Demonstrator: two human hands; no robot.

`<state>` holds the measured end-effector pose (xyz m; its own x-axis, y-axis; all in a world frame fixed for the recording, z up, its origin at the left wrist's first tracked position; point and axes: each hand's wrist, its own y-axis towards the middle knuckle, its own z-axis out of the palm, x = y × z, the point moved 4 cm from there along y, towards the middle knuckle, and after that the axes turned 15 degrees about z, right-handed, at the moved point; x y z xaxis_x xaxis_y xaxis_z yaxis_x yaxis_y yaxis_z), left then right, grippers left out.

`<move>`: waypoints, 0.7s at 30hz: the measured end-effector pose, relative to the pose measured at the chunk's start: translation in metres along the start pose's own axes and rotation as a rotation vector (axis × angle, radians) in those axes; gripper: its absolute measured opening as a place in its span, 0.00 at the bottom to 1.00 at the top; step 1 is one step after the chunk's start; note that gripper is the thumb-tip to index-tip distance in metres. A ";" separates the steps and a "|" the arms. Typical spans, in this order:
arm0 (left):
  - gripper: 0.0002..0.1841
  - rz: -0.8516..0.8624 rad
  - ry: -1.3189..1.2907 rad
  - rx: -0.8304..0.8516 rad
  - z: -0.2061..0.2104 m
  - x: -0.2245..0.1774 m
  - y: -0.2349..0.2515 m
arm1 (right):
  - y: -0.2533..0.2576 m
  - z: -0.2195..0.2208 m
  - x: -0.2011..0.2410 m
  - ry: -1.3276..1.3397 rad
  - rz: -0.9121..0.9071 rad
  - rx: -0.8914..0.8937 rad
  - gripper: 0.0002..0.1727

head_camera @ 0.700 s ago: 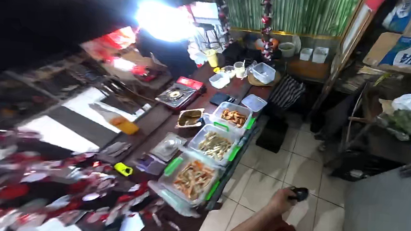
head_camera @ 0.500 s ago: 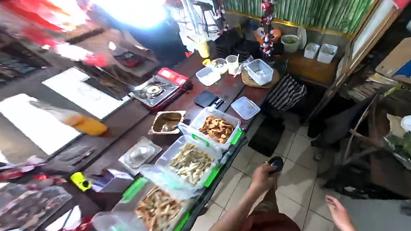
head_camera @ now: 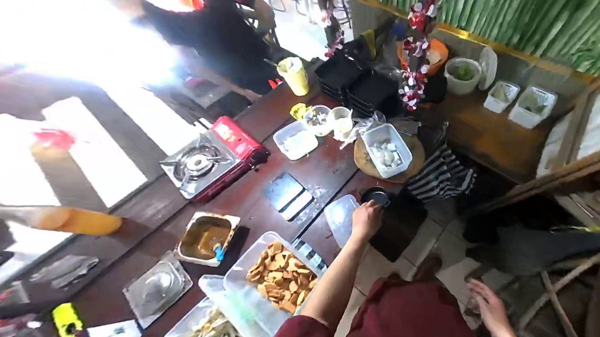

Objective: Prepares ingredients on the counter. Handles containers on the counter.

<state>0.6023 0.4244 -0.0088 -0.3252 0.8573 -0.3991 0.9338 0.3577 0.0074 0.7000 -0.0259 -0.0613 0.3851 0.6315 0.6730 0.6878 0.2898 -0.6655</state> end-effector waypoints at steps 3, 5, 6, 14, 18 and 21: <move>0.17 -0.045 0.022 -0.086 0.023 0.022 0.007 | 0.074 -0.015 0.088 -0.032 -0.112 0.035 0.21; 0.15 -0.053 0.059 -0.211 0.034 0.029 0.007 | 0.124 -0.015 0.168 -0.094 -0.262 0.122 0.21; 0.14 -0.061 0.081 -0.264 0.039 0.031 0.008 | 0.147 -0.011 0.216 -0.142 -0.341 0.174 0.20; 0.20 -0.485 0.174 -0.521 0.039 0.004 0.024 | 0.300 0.143 0.523 -0.532 -0.755 0.616 0.20; 0.22 -0.624 0.205 -0.789 0.014 -0.048 0.042 | 0.342 0.245 0.583 -0.785 -0.714 0.707 0.23; 0.19 -0.652 0.244 -0.971 -0.019 -0.081 0.070 | 0.348 0.296 0.595 -0.959 -0.866 0.759 0.28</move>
<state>0.6912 0.3868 0.0413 -0.8139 0.4201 -0.4014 0.1132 0.7922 0.5997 0.9860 0.6638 0.0122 -0.7092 0.2049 0.6746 -0.1051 0.9154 -0.3886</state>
